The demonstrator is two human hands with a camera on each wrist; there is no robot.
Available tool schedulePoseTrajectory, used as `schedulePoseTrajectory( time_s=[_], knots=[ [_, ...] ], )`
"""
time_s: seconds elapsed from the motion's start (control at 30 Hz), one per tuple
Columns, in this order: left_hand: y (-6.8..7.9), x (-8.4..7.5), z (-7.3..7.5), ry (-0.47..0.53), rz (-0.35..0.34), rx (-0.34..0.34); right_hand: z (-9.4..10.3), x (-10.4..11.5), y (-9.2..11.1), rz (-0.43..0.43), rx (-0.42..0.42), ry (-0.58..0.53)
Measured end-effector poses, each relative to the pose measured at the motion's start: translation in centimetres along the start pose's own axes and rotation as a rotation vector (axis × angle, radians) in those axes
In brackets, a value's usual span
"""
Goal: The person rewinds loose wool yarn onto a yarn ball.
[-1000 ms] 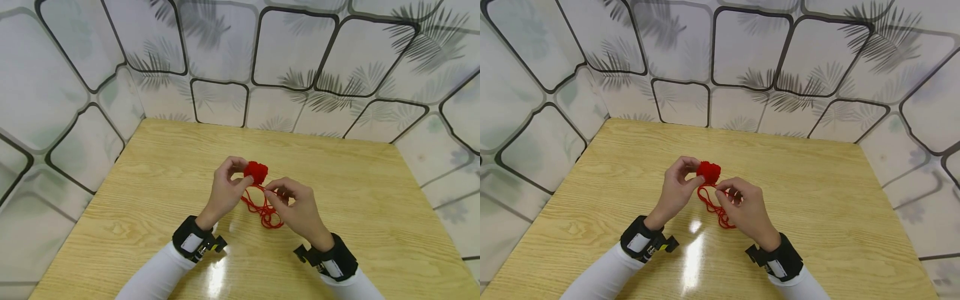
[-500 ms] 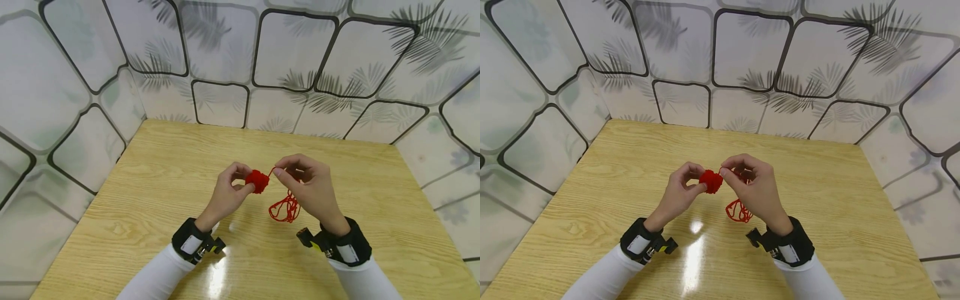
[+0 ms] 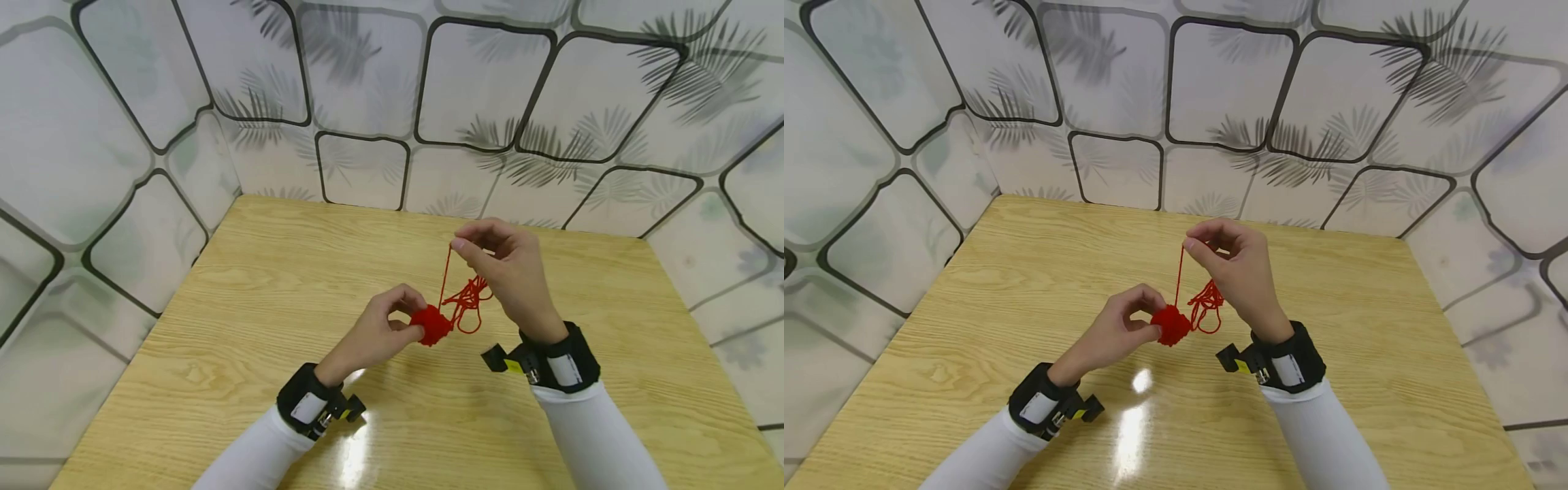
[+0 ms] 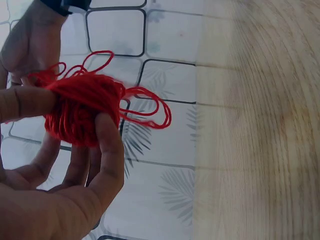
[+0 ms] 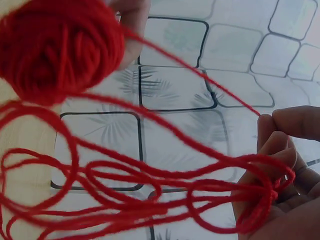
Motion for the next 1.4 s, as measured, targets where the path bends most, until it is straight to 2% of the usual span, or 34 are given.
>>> schedulePoseTrajectory(
  time_s=[0.2, 0.3, 0.37, 0.5, 0.6, 0.87, 0.97, 1.07, 1.2, 1.27, 1.4],
  knots=[
    [0.3, 0.5, -0.6, 0.105, -0.032, 0.130, -0.4, -2.4, -0.1, -0.055, 0.024, -0.070],
    [0.4, -0.2, -0.7, 0.176, -0.105, 0.156, -0.8, -4.0, 0.4, -0.106, 0.032, -0.087],
    [0.5, -0.8, -0.6, 0.219, -0.163, 0.146, -1.1, -4.9, 0.9, -0.132, 0.044, -0.088],
    [0.5, -1.8, -0.1, 0.274, -0.258, 0.075, -1.8, -6.2, 2.1, -0.167, 0.077, -0.091],
    [0.2, -2.2, 0.6, 0.294, -0.287, -0.015, -2.5, -6.8, 3.1, -0.195, 0.106, -0.124],
    [-0.8, -1.7, 2.1, 0.499, -0.212, -0.219, -3.9, -7.4, 6.0, -0.242, 0.187, -0.192],
    [-1.1, -1.4, 2.9, 0.513, -0.217, -0.330, -4.0, -7.1, 6.7, -0.221, 0.203, -0.191],
    [-1.2, -1.0, 3.6, 0.461, -0.241, -0.452, -3.8, -6.7, 7.1, -0.205, 0.204, -0.178],
    [-1.5, -0.4, 4.3, 0.248, -0.283, -0.572, -3.2, -6.1, 7.5, -0.192, 0.197, -0.177],
    [-1.6, 0.0, 4.5, 0.130, -0.301, -0.602, -2.8, -5.6, 7.6, -0.182, 0.196, -0.179],
    [-1.7, 0.9, 4.6, -0.093, -0.298, -0.606, -2.0, -4.4, 7.7, -0.169, 0.191, -0.161]
  ],
)
Point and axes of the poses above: each hand's wrist, its own y-axis away from the middle knuckle, its own z-axis out of the back of the hand, x = y × z, the point moved 4 cm from there along -y, towards the middle knuckle, and after that the axes turned 5 degrees about z, right-handed, at the moved point
